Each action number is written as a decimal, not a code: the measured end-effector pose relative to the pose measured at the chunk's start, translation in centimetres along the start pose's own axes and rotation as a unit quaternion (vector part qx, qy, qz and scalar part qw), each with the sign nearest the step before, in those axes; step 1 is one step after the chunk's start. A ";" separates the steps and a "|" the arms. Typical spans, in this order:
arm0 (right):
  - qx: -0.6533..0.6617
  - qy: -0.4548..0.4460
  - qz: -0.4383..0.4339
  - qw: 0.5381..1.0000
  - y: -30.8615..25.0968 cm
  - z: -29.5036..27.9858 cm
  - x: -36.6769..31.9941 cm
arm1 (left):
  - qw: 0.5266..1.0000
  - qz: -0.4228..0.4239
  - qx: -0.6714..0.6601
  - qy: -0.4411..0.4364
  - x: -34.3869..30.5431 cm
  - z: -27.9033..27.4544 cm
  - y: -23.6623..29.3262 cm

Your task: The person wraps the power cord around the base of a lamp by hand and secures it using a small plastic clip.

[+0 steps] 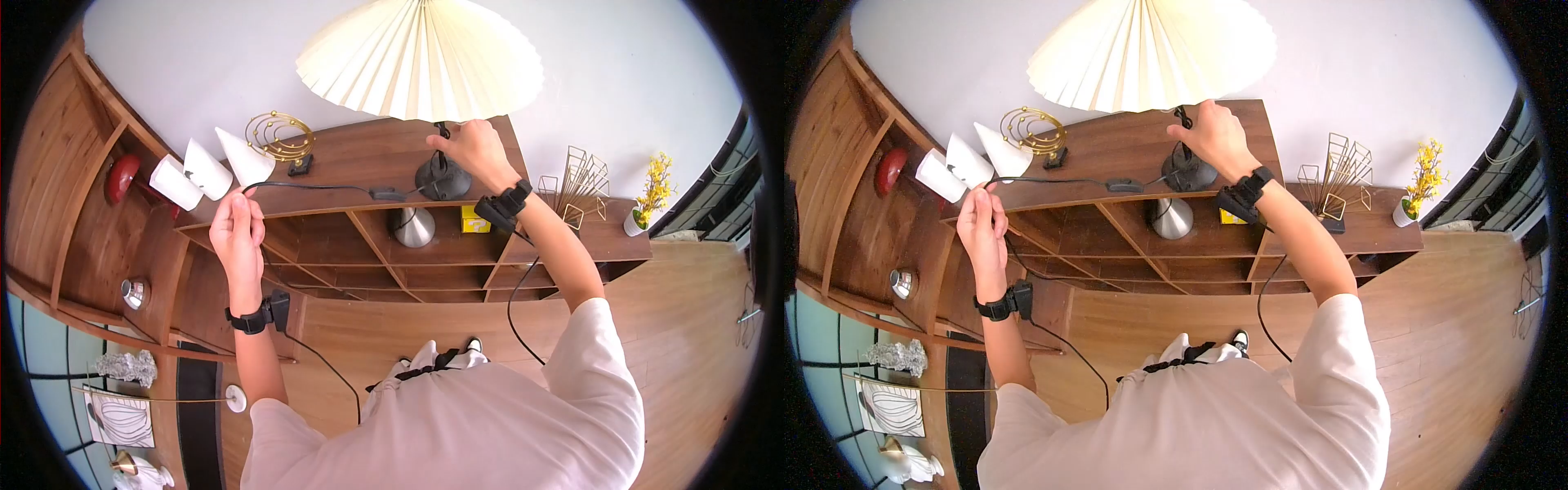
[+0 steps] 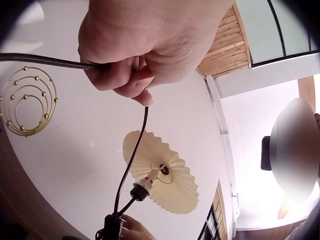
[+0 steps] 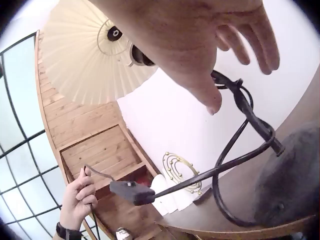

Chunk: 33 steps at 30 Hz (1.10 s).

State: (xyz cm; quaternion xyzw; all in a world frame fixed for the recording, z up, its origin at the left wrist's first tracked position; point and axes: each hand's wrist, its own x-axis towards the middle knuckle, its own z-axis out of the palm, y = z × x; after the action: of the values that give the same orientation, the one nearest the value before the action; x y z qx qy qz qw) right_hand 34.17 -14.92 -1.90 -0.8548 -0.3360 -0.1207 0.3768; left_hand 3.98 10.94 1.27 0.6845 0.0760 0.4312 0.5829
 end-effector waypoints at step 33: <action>0.018 -0.158 -0.029 0.987 2.2 2.6 5.4 | 0.997 -0.021 0.025 -0.069 -2.8 -0.1 -0.5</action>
State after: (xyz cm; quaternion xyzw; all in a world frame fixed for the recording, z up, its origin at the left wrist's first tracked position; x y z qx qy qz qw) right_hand 39.53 -11.52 -2.42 -0.8462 -0.4176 0.0110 0.3309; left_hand 2.44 9.50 -0.59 0.7252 0.0606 0.3680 0.5788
